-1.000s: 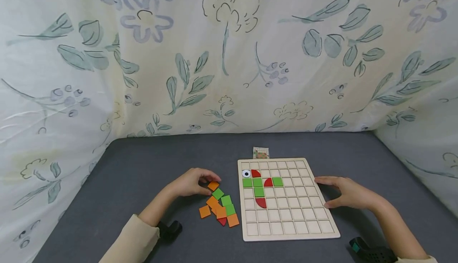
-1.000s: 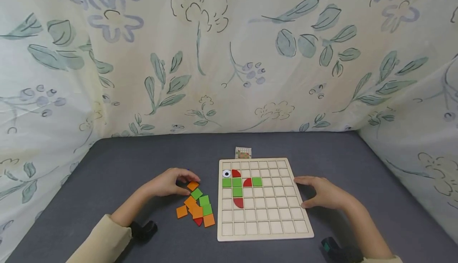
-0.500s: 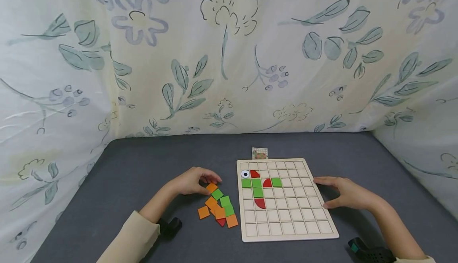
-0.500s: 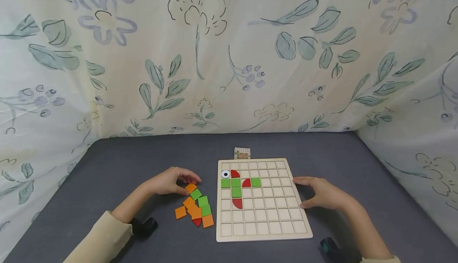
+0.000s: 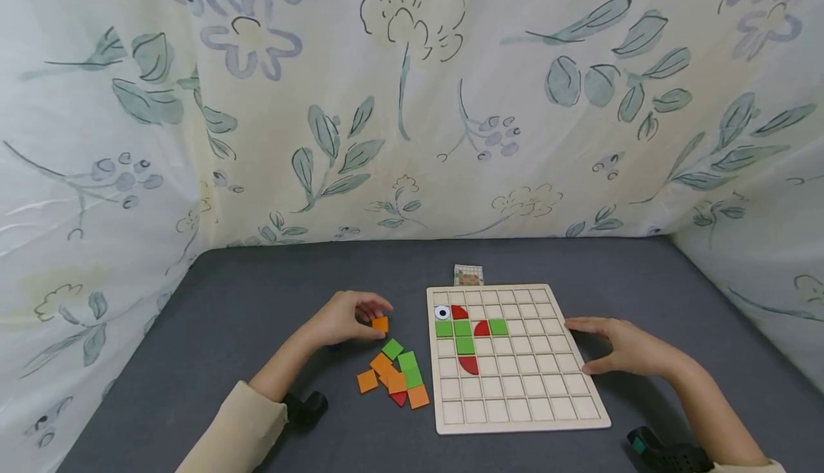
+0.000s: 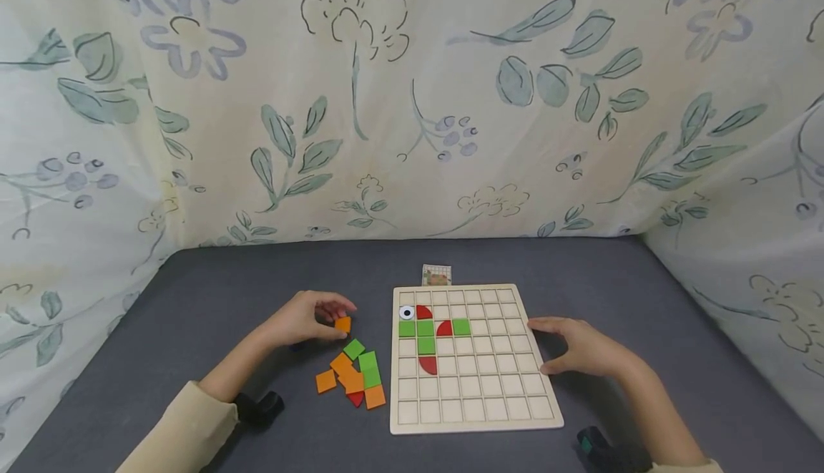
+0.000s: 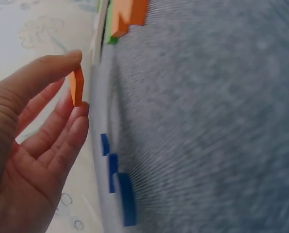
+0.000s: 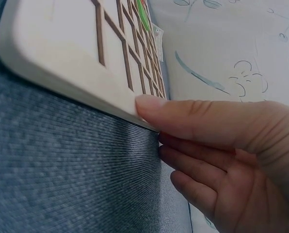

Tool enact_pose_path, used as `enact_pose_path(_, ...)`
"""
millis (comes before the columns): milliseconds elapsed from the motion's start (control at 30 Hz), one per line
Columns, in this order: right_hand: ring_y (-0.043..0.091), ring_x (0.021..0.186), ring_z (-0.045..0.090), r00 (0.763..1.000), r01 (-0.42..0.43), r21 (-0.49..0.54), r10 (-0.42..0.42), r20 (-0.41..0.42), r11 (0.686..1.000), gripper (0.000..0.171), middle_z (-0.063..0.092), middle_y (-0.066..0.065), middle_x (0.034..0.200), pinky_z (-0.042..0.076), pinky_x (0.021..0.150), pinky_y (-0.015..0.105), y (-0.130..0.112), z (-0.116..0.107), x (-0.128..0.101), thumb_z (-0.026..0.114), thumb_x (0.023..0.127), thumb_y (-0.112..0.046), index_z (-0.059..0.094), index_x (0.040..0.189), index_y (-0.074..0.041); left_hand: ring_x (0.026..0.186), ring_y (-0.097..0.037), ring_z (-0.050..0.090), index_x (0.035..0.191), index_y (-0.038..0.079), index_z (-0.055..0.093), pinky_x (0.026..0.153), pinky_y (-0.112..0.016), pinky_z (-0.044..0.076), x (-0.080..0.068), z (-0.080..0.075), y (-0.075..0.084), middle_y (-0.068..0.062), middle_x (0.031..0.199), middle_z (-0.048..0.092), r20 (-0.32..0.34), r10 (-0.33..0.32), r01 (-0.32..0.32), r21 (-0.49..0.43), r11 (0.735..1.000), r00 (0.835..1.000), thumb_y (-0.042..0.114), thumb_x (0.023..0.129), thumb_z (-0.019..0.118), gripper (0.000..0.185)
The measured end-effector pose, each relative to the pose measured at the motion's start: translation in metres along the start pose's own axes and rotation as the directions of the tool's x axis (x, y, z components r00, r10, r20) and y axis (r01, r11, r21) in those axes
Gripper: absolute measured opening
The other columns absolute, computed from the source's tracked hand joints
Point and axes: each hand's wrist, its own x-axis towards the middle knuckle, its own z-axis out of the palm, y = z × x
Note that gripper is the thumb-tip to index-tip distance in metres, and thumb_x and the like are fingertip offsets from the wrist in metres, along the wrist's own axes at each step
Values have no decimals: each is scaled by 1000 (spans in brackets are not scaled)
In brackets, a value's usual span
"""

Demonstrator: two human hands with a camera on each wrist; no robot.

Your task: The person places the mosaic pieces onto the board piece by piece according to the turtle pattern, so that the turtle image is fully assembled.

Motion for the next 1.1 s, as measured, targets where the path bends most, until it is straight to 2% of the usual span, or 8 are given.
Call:
enact_pose_path(233, 53, 122, 34, 1000, -6, -5, 6, -5, 1000, 81, 41, 32, 134, 34, 89, 64, 0, 1, 0, 77, 71, -32, 43, 133, 7, 83, -14, 59, 107, 8, 66, 76, -26, 50, -3, -8, 5, 1, 90, 64, -83, -2, 0, -26, 1000, 997, 21, 74, 78, 38)
enact_pose_path(533, 52, 122, 36, 1000, -24, -20, 24, -3, 1000, 80, 41, 32, 134, 36, 90, 62, -2, 2, 1, 78, 70, -29, 43, 132, 7, 84, -16, 59, 106, 5, 66, 76, -27, 51, -3, -9, 9, -2, 92, 65, -107, 11, -13, -23, 1000, 994, 21, 74, 77, 37)
enact_pose_path(767, 51, 122, 36, 1000, -16, -26, 16, -3, 1000, 80, 41, 31, 134, 36, 90, 61, -2, 1, 1, 78, 71, -30, 43, 133, 7, 84, -13, 59, 103, 7, 68, 76, -26, 50, 7, 2, 19, 0, 93, 66, -105, 20, -18, 26, 1000, 994, 20, 74, 77, 33)
enact_pose_path(1100, 52, 122, 35, 1000, 9, -21, -9, 4, 1000, 81, 41, 31, 134, 35, 91, 61, 0, 0, 1, 76, 72, -36, 43, 133, 6, 83, -12, 58, 101, 9, 68, 75, -25, 49, 33, 30, 47, 2, 92, 65, -93, 28, -26, 25, 999, 995, 19, 74, 78, 30)
